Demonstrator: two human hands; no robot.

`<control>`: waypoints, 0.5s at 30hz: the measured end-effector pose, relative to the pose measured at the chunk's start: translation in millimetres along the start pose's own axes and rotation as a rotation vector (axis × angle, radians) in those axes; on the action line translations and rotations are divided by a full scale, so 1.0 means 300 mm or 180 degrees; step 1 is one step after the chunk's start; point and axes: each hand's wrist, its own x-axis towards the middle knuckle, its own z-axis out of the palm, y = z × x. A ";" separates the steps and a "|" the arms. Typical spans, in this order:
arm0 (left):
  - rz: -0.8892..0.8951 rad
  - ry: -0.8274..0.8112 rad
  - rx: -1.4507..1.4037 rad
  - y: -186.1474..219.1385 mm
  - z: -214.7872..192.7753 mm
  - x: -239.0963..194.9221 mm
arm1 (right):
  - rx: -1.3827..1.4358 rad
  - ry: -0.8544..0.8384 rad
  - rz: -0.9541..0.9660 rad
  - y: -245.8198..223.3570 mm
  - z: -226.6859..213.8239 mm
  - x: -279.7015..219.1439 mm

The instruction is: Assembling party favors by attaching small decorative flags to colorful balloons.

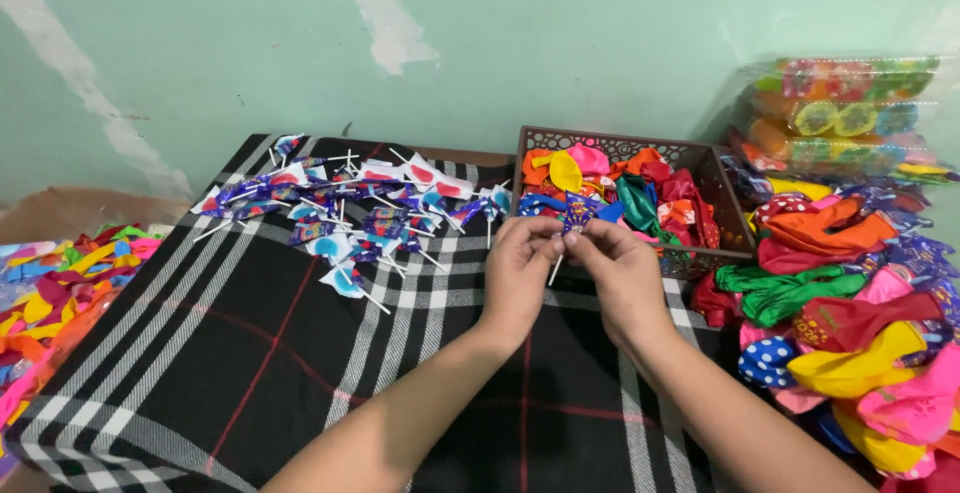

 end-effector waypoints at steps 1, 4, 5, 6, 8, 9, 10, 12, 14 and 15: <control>0.0003 -0.0009 -0.0007 -0.004 0.004 -0.001 | -0.0003 0.0009 -0.0008 -0.023 0.007 -0.008; -0.0173 -0.0040 -0.0118 -0.006 0.010 -0.007 | -0.0103 0.0022 0.0050 -0.043 0.010 -0.012; -0.0174 -0.0031 0.0064 0.000 0.009 -0.008 | -0.0140 -0.0010 0.0035 -0.016 0.000 0.003; -0.0175 -0.0022 0.0247 0.005 0.009 -0.009 | -0.0178 -0.0042 0.0020 0.010 -0.009 0.018; -0.0021 -0.0087 0.0441 0.048 0.005 -0.008 | -0.0347 0.0005 -0.0159 -0.099 0.005 0.007; 0.0133 -0.0144 0.0638 0.070 0.001 -0.007 | -0.0514 0.0046 -0.0332 -0.153 0.015 0.001; 0.0136 -0.0162 0.0638 0.060 -0.004 0.000 | -0.0509 0.0063 -0.0336 -0.167 -0.014 0.055; 0.0149 -0.0095 0.0478 0.035 -0.017 -0.003 | -0.1602 0.0210 -0.0739 -0.188 -0.075 0.155; 0.0182 -0.0086 0.0421 0.033 -0.018 0.004 | -0.2339 0.0322 -0.0670 -0.089 -0.202 0.352; 0.0202 -0.0062 0.0367 0.031 -0.020 0.001 | -0.3078 0.0415 -0.0582 -0.037 -0.267 0.444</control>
